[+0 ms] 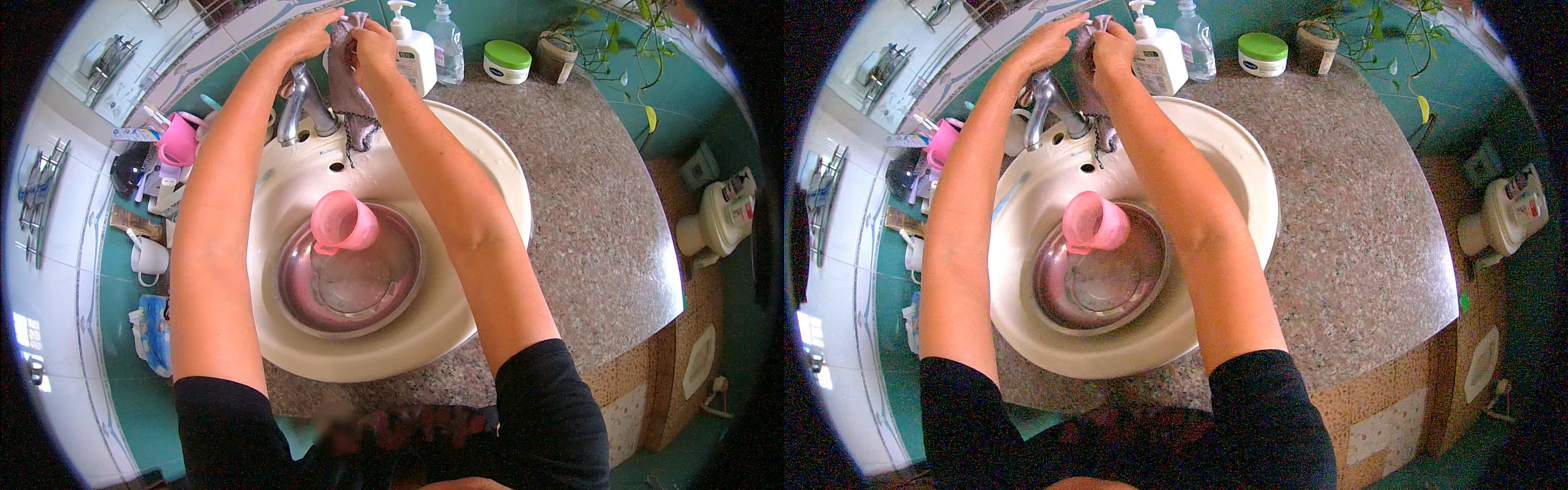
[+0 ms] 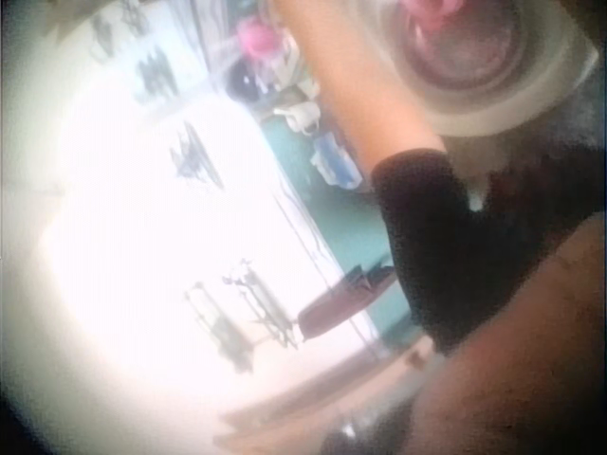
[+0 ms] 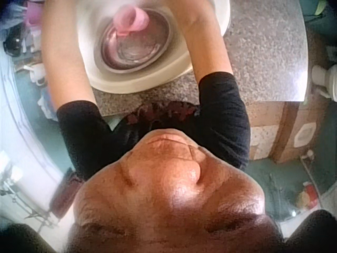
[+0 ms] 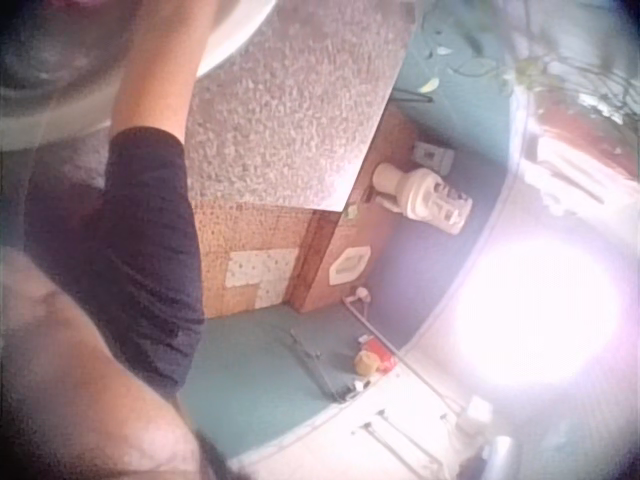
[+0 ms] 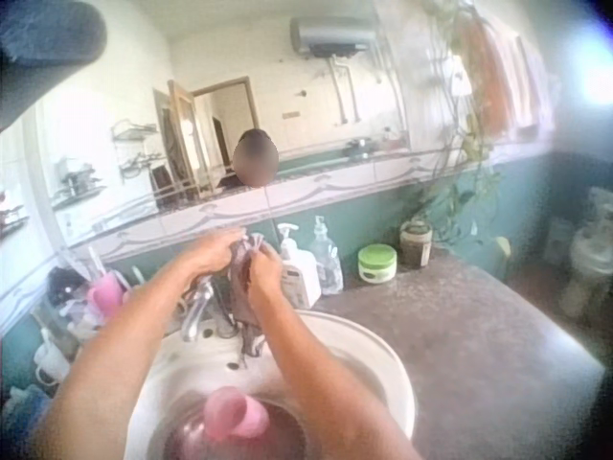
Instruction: The person washes a pink cup in a sink with a cloth. They then use the cloth to wipe a green-lidded container, the mirror, and the bathroom countertop.
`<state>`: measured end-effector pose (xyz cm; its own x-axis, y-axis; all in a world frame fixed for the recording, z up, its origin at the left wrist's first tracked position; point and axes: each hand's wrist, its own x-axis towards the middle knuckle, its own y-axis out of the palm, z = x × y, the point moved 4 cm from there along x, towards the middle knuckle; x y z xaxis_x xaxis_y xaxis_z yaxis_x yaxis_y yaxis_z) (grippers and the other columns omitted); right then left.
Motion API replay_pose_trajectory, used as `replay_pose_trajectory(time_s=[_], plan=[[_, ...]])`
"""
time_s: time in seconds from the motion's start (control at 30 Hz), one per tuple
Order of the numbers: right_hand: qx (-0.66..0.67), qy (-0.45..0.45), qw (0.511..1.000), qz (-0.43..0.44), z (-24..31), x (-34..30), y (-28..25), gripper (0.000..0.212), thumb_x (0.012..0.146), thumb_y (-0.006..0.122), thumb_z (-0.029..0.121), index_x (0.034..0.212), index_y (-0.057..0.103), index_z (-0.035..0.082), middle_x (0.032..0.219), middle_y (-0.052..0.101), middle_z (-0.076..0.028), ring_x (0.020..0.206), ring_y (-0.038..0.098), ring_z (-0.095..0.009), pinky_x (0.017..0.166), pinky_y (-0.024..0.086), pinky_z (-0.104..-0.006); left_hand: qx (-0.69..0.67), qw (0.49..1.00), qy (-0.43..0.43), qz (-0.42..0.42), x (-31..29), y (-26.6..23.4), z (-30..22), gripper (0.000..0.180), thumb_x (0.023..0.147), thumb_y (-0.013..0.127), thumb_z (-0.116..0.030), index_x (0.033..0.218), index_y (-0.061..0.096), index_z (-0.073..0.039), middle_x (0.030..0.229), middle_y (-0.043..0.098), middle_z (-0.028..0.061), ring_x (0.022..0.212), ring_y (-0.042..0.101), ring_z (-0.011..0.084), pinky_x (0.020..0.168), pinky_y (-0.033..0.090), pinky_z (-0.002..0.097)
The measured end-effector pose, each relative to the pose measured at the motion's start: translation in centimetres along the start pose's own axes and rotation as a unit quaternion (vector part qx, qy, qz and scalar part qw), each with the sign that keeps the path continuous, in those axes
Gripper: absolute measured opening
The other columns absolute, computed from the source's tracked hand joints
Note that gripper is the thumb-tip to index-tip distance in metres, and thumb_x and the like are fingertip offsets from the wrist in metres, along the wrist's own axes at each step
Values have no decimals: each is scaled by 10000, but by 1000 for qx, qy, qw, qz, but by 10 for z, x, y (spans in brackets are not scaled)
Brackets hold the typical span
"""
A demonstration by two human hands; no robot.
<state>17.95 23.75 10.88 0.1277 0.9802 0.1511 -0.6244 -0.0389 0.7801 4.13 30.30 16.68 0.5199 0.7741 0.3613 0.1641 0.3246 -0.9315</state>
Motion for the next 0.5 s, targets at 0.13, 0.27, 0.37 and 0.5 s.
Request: replay_pose_trajectory(time_s=[0.13,0.27,0.37,0.5], plan=[[-3,8,1000,14,-8,1,2,280,862,467,-53,1090,625,-9,898,648,-69,727,615,-158,601,494,-312,-5,1000,7,-10,-12,-4,-3,607,812,400,22,1397,454,-131,1390,488,159,1273,477,294,1060,351,320],[-9,-1,1000,2,-4,10,-17,281,844,472,-59,1071,632,-13,878,646,-65,718,616,-162,599,494,-313,-30,997,-62,-27,-22,-12,-56,429,883,457,-110,1296,564,-147,1361,513,120,1276,472,280,1069,363,349],[-12,-4,1000,17,-7,4,-10,279,838,483,-53,1069,633,-10,861,640,-64,706,613,-163,585,492,-316,-16,997,-78,-10,-30,-18,-47,466,870,433,-76,1316,545,-150,1401,477,88,1294,450,277,1084,342,327],[-44,-6,999,7,-1,5,-17,258,828,497,-51,1037,639,3,814,625,-55,669,603,-161,553,481,-322,-12,995,-92,31,-23,-15,-53,508,869,405,-62,1368,477,-122,1430,438,130,1326,409,295,1103,314,350]])
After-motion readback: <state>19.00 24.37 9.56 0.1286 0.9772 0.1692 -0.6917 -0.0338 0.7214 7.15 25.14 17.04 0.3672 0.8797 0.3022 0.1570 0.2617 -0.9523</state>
